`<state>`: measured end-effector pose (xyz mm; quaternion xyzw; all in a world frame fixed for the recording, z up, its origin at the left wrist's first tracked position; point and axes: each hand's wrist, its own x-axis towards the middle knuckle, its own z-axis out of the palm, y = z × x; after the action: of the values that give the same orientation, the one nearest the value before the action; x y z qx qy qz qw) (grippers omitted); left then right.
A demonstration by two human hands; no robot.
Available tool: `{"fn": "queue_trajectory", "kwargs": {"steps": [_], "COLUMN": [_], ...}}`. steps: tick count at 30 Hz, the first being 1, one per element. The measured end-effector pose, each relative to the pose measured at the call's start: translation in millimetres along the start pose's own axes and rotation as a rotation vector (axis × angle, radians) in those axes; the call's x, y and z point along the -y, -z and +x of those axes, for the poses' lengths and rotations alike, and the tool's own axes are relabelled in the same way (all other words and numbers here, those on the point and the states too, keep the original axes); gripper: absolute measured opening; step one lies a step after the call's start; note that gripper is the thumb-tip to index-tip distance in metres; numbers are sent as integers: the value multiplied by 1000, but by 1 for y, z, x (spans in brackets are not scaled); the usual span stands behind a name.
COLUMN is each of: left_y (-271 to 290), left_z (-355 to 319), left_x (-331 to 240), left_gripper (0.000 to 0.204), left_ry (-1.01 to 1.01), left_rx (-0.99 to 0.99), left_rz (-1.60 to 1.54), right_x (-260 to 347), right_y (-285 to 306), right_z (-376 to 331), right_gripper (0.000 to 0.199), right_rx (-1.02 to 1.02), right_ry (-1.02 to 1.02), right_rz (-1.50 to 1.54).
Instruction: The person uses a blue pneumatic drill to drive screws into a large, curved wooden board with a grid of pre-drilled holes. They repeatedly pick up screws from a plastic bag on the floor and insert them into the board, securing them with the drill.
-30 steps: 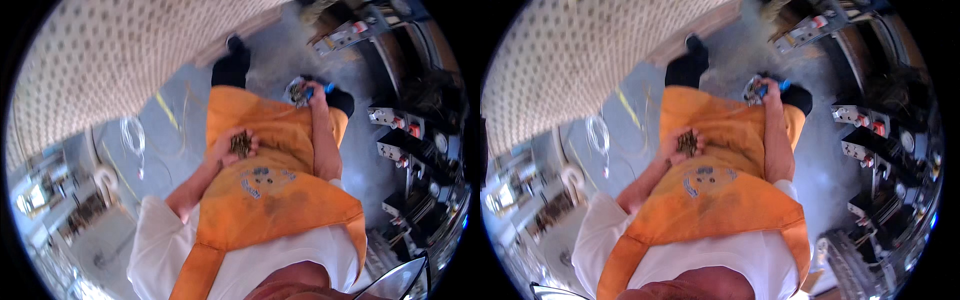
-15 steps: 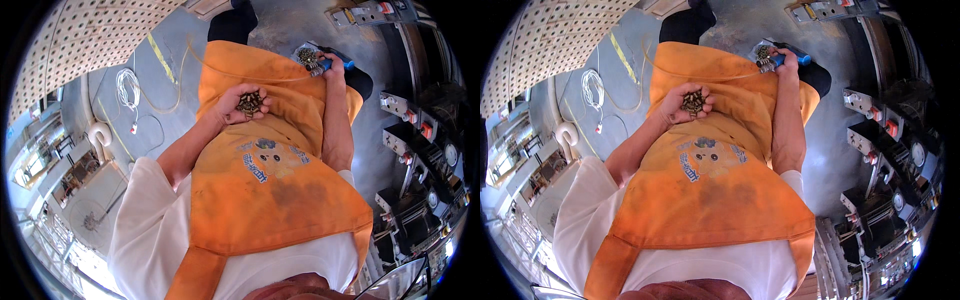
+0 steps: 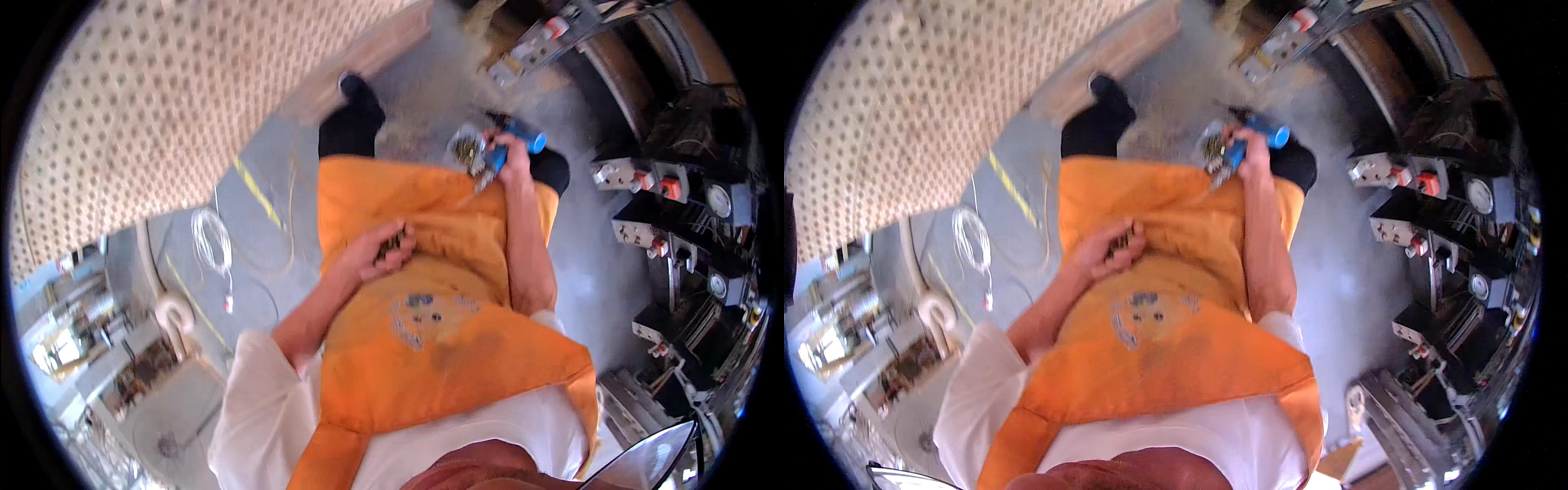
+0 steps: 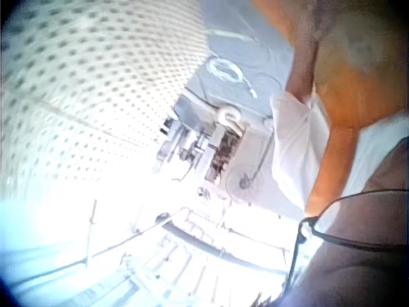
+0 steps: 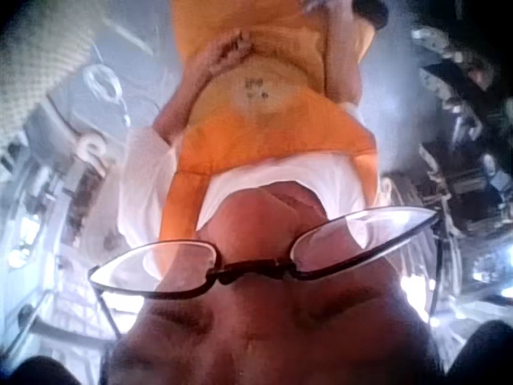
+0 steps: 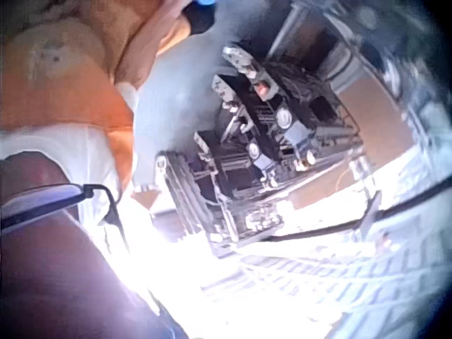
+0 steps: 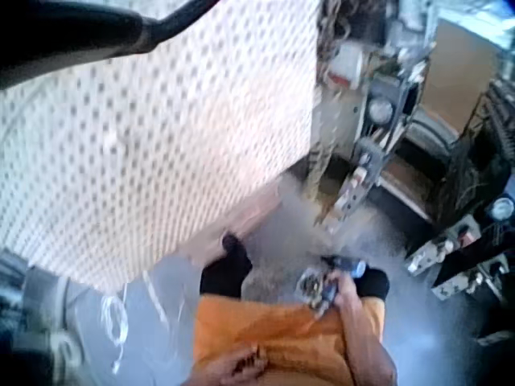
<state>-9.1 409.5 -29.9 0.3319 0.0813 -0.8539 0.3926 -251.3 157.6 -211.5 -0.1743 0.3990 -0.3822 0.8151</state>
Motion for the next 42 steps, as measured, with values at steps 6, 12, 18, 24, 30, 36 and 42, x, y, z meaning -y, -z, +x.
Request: {"fn": "queue_trajectory", "kwargs": {"steps": [6,12,18,24,30,36,42], "left_y": [-29,-46,-113,-149,-131,-134,-131], "left_z": [25,94,127,131,133,142,153], "left_x": [-39,-153,-242,-268,-266,-256,-254], "left_gripper": [23,23,26,31,31,28,27], "left_ry": [-106,-381,-556,-620,-502,-524,-566], "left_rx": [27,84,15,-20,152,74,-16], "left_rz": [-27,50,147,252,222,256,347], "right_x": [18,70,94,78,80,80,65], "right_y": [-37,-129,-178,-181,-173,-170,-178], "right_z": [-45,-116,-119,-98,-95,-96,-101], "right_gripper": [30,39,32,33,36,34,36], "right_rx": [-94,99,224,232,222,157,114], "right_ry": [92,287,344,272,218,265,389], "right_rz": [198,80,-57,-292,-179,-250,-282]}}
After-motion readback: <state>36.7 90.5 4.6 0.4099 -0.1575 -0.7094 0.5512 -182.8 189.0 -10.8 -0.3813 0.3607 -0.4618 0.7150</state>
